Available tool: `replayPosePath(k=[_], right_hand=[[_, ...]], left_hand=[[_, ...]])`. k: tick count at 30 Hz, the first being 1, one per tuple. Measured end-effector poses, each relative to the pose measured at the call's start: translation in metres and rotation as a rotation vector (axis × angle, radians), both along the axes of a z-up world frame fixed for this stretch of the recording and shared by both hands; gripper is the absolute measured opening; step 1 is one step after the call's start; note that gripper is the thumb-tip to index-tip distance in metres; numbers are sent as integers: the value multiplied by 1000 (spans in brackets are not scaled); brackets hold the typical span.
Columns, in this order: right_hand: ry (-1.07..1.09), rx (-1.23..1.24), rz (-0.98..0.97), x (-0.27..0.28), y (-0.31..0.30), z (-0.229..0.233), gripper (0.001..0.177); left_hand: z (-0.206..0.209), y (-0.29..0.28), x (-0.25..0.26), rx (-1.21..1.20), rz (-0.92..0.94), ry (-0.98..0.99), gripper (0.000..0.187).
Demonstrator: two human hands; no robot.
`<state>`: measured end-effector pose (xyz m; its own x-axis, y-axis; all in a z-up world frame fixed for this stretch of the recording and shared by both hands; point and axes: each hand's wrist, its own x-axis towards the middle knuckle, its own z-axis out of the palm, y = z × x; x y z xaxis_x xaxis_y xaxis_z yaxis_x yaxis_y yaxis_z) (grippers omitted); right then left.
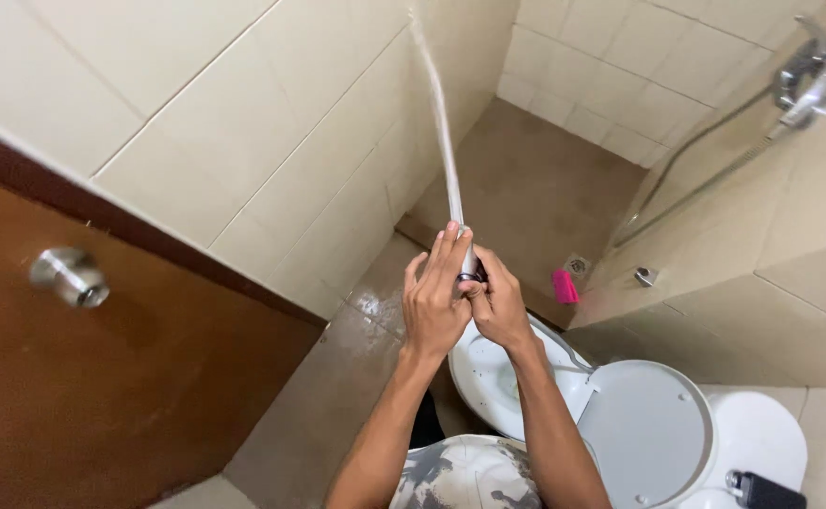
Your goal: The person is adjusting and repairing a handheld bidet sprayer head while the water is running.
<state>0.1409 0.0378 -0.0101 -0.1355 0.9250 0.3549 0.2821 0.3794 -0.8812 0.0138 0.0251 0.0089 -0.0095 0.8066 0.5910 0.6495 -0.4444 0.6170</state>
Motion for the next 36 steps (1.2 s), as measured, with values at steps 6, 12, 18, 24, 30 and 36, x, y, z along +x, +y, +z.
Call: replayPosePath(k=[6, 12, 18, 24, 30, 36], right_hand=[[45, 112, -105, 22, 3, 8, 48], [17, 128, -280, 50, -6, 17, 41], [-22, 271, -430, 77, -25, 33, 52], [71, 315, -453, 118, -44, 42, 56], [106, 307, -567, 158, -63, 41, 55], [108, 366, -632, 195, -85, 46, 49]], left_hand=[[19, 15, 17, 87, -195, -57, 70], [34, 23, 45, 174, -371, -92, 69], [56, 18, 75, 225, -493, -49, 66], [74, 7, 117, 277, -594, -26, 61], [87, -6, 159, 310, -616, 44, 58], [100, -20, 202, 362, -660, 60, 55]])
